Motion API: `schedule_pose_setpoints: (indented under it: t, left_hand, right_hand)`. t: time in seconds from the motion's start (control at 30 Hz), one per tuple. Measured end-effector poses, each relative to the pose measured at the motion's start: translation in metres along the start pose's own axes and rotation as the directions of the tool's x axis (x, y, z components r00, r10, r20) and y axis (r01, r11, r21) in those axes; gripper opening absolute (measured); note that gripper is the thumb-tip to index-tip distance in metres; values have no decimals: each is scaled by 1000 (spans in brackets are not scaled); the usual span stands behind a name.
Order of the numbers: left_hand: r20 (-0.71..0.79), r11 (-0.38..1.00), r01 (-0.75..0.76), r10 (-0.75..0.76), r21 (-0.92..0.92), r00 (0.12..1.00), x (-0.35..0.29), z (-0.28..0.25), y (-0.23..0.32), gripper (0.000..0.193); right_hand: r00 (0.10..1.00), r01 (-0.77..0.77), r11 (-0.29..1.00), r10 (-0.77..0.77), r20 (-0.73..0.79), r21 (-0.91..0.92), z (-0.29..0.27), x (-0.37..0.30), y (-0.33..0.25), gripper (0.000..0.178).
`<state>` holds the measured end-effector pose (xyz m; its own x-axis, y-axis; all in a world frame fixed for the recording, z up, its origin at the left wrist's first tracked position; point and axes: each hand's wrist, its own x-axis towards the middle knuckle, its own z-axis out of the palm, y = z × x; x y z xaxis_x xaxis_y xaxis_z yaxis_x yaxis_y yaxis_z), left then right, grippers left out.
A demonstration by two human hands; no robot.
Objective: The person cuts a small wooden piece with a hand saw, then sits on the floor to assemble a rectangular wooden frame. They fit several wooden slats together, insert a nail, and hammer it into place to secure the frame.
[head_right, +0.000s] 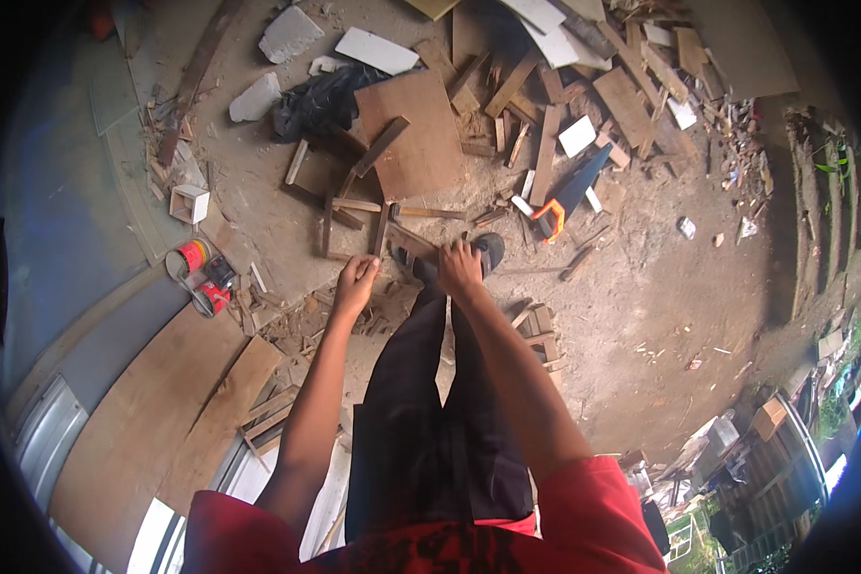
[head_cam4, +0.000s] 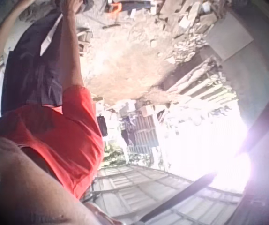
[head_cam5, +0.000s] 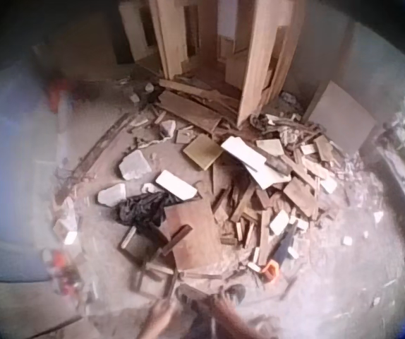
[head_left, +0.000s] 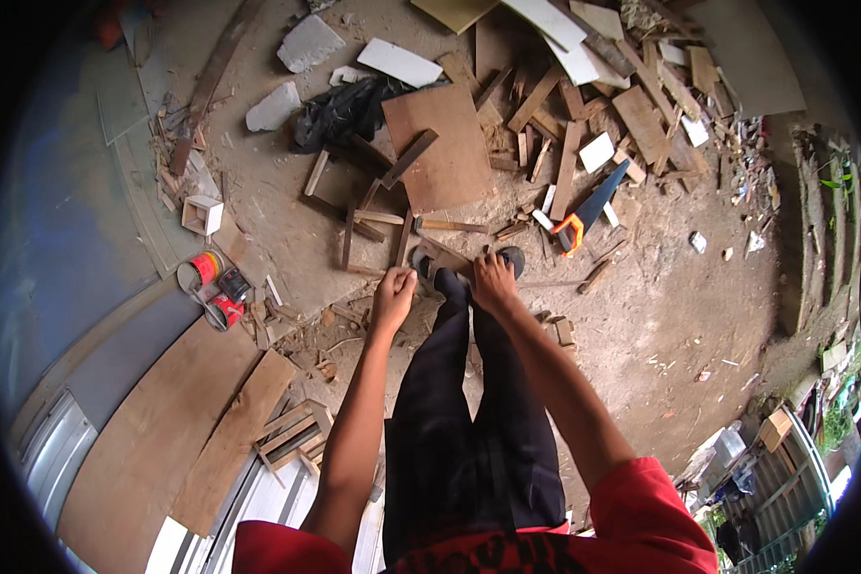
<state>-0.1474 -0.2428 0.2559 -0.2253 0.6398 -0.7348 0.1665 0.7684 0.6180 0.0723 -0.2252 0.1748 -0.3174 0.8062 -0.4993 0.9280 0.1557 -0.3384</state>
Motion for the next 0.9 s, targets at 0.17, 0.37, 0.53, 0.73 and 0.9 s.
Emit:
schedule_pose_setpoints:
  t: [0.17,0.37,0.53,0.73,0.9]
  left_hand:
    - [-41,987,-157,158,18,987,97,35,-32,26]
    - [9,975,-196,196,100,981,136,56,-28,27]
    - [138,979,-181,167,98,976,109,67,-23,28]
    - [374,969,-157,76,193,924,63,87,-9,26]
    - [645,873,-382,107,304,757,53,103,5,29]
  right_hand:
    - [954,250,949,-275,-118,-190,0,149,19,27]
    - [938,212,950,-264,-227,-229,13,214,52,38]
    - [958,90,983,-42,-283,159,40,110,88,65]
    - [833,-508,853,450,322,121,82,-105,198,56]
    - [377,-829,270,917,133,491,139,-299,219,45]
